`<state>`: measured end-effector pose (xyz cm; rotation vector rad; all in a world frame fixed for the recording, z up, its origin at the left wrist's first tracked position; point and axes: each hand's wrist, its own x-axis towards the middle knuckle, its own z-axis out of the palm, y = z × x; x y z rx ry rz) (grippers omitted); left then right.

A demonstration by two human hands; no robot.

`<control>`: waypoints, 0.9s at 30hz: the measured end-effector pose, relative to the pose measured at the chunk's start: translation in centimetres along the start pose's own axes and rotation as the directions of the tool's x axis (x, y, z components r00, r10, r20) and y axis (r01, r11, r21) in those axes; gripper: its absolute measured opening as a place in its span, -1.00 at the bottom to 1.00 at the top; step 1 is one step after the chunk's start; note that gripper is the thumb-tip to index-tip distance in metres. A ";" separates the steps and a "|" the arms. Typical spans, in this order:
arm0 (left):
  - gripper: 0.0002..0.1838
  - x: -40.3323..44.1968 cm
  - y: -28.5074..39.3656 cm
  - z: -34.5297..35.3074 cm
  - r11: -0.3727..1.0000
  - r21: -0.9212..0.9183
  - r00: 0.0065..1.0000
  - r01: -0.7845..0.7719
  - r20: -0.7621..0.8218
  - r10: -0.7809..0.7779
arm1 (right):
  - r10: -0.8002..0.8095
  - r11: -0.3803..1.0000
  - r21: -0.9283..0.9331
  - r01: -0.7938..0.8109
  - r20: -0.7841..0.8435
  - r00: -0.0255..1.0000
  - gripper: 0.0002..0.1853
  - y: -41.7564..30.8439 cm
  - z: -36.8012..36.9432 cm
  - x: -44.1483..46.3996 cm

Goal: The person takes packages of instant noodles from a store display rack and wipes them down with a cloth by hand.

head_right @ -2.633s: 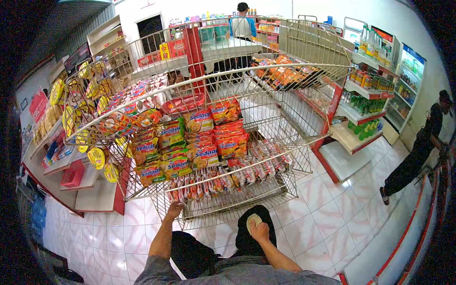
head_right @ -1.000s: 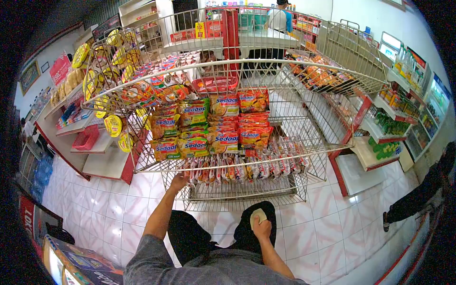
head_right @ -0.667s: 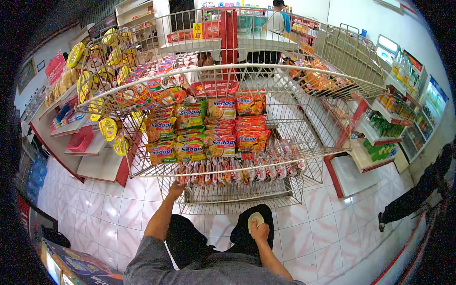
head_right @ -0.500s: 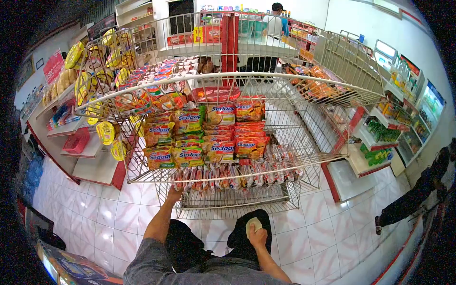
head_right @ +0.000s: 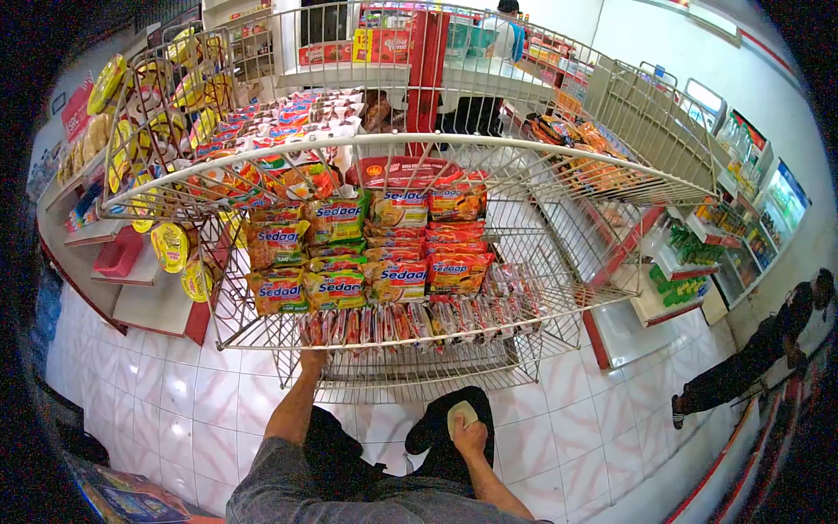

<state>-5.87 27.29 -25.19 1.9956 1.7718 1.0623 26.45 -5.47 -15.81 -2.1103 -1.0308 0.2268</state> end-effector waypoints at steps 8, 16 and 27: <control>-0.45 -0.3 -4.1 2.5 0.937 -0.062 0.939 0.343 0.052 -0.340 | 0.039 0.995 -0.095 -0.031 0.085 0.996 -0.60 -0.7 -0.7 0.0; -0.64 -0.3 -1.4 -0.8 0.966 0.245 0.980 0.082 0.154 -0.122 | 0.016 0.999 -0.029 -0.016 0.014 1.000 -0.55 -1.7 -1.2 -0.1; -0.70 -0.6 -3.7 0.9 0.982 -0.090 0.979 0.164 0.135 -0.151 | 0.107 0.987 -0.122 -0.101 0.044 0.993 -0.51 -0.6 -0.6 0.1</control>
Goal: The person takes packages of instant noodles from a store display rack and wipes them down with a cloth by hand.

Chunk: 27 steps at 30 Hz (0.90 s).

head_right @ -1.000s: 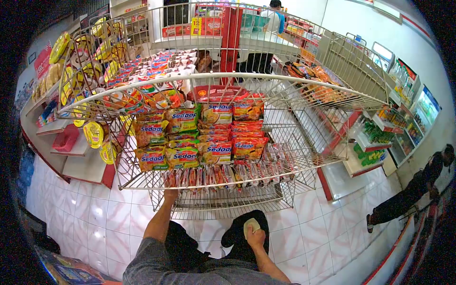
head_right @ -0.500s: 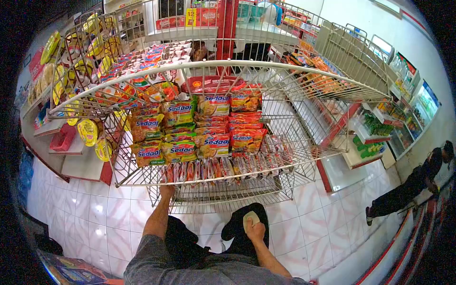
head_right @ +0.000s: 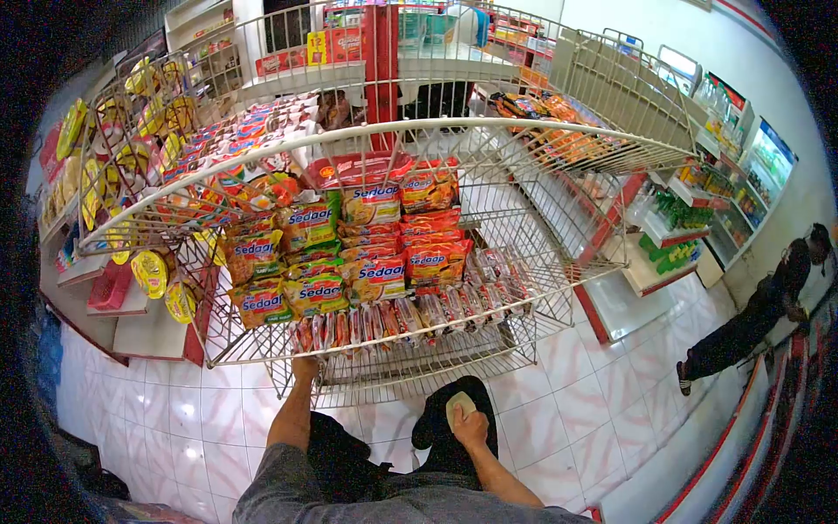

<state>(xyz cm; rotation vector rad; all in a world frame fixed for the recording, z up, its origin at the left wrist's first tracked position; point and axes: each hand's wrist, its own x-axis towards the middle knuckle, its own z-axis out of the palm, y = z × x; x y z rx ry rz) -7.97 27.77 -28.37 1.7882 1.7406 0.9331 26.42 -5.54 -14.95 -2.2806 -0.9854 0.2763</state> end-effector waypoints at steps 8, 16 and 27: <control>-0.68 1.0 -3.2 1.7 0.952 0.108 0.936 -0.286 -0.179 0.302 | -0.011 1.000 -0.013 0.011 -0.001 1.000 -0.48 0.1 0.0 0.0; -0.87 1.0 -3.0 0.6 0.931 -0.364 0.993 0.034 0.120 0.010 | -0.020 1.000 -0.001 0.020 0.010 1.000 -0.49 0.2 0.0 0.0; -0.51 -1.5 10.3 -8.3 0.968 0.249 0.997 0.041 0.051 -0.055 | -0.068 0.984 0.170 0.060 0.038 0.997 -0.60 -0.4 -0.4 -0.3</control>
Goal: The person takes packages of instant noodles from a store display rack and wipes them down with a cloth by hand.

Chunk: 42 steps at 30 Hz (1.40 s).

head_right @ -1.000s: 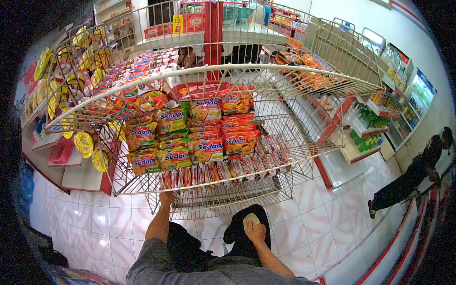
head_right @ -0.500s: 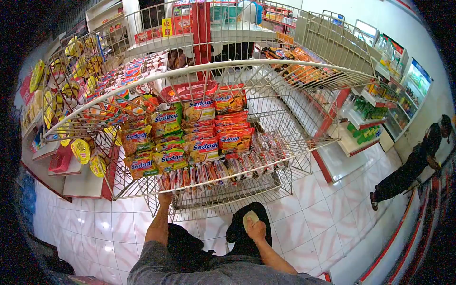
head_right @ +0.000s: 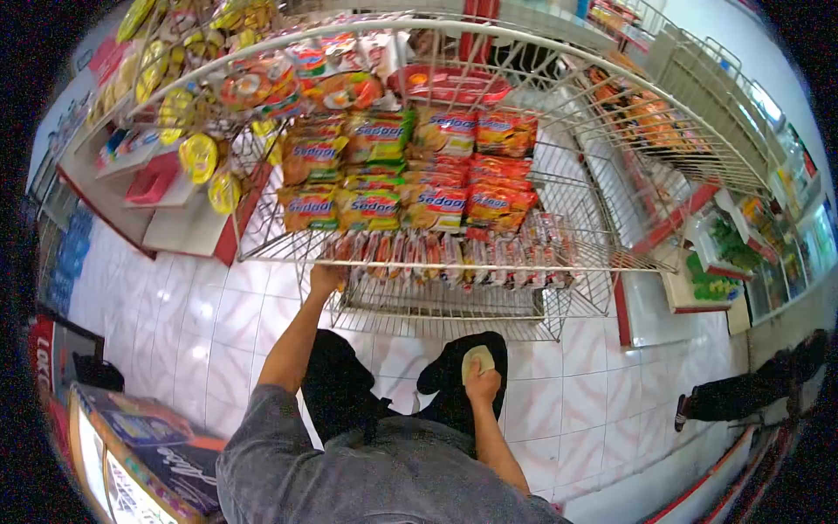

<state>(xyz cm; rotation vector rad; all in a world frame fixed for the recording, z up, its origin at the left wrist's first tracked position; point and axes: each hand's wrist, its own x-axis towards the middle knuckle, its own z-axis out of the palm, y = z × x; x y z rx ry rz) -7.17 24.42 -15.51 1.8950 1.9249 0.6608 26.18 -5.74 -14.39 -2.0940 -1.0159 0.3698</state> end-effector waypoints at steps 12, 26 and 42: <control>-0.50 -6.9 4.6 -4.2 0.954 -0.180 0.970 -0.241 -0.060 0.234 | -0.005 0.999 -0.043 0.008 0.073 0.997 -0.61 -0.6 -0.2 -0.4; -0.20 -7.7 7.7 -1.1 0.904 -0.015 0.879 -0.427 0.226 0.419 | -0.048 0.999 0.023 0.048 0.034 0.998 -0.61 0.0 -0.4 -0.5; 0.10 -7.7 8.7 1.1 0.895 0.307 0.943 -0.323 0.179 0.279 | -0.055 0.998 0.035 0.055 -0.001 0.999 -0.60 0.4 -0.1 -0.3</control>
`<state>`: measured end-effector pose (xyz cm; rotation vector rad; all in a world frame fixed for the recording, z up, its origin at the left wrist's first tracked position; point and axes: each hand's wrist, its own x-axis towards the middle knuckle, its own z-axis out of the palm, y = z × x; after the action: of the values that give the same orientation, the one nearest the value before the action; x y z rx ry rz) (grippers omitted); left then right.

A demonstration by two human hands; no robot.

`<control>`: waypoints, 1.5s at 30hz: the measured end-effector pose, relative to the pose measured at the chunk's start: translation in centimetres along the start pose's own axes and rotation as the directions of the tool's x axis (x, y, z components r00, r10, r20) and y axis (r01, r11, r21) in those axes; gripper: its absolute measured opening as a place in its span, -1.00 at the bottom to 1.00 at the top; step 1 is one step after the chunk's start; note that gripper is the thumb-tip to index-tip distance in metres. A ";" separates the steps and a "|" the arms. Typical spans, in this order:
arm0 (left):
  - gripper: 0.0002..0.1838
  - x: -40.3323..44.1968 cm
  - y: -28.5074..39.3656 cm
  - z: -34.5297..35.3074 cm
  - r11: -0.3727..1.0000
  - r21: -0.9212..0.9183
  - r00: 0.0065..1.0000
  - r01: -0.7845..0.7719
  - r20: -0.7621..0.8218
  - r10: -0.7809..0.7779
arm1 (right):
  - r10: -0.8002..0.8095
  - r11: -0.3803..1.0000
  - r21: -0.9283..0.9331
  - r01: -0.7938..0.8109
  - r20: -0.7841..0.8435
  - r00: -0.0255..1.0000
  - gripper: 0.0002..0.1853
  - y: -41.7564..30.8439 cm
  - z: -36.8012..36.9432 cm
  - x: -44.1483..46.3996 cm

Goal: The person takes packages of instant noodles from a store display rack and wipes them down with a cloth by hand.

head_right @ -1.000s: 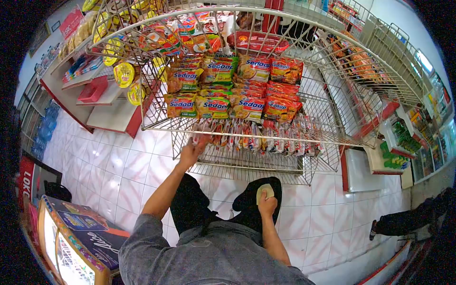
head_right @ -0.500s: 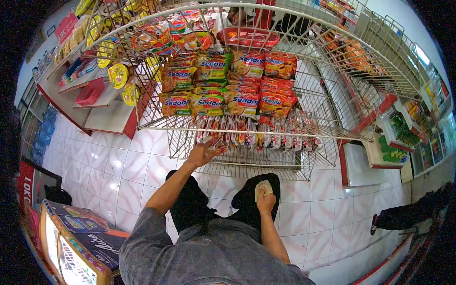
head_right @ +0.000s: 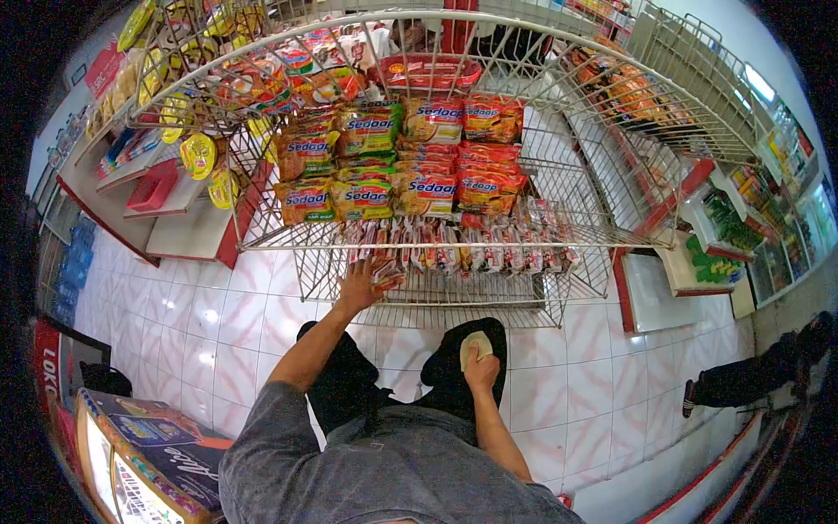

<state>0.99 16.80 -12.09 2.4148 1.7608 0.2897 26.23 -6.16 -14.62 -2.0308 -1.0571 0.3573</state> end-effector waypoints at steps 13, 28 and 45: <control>-0.03 1.6 -2.3 2.8 0.970 -0.149 0.981 -0.191 -0.054 0.184 | 0.000 1.000 0.015 0.001 -0.048 0.999 -0.54 -0.2 0.2 0.0; -0.32 0.3 -3.4 -1.3 0.846 -0.416 0.942 -0.334 -0.175 0.286 | 0.049 0.991 -0.127 -0.052 -0.027 0.998 -0.49 0.0 0.1 -0.1; -0.57 -10.6 20.2 -30.1 -0.189 -0.764 0.067 -0.616 -0.290 0.955 | 0.088 0.985 -0.151 -0.083 0.026 0.996 -0.42 -0.7 -0.4 0.0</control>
<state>9.48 0.51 20.91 2.1357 -0.5587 0.4490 26.07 -6.17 -13.85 -2.2164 -1.0462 0.3660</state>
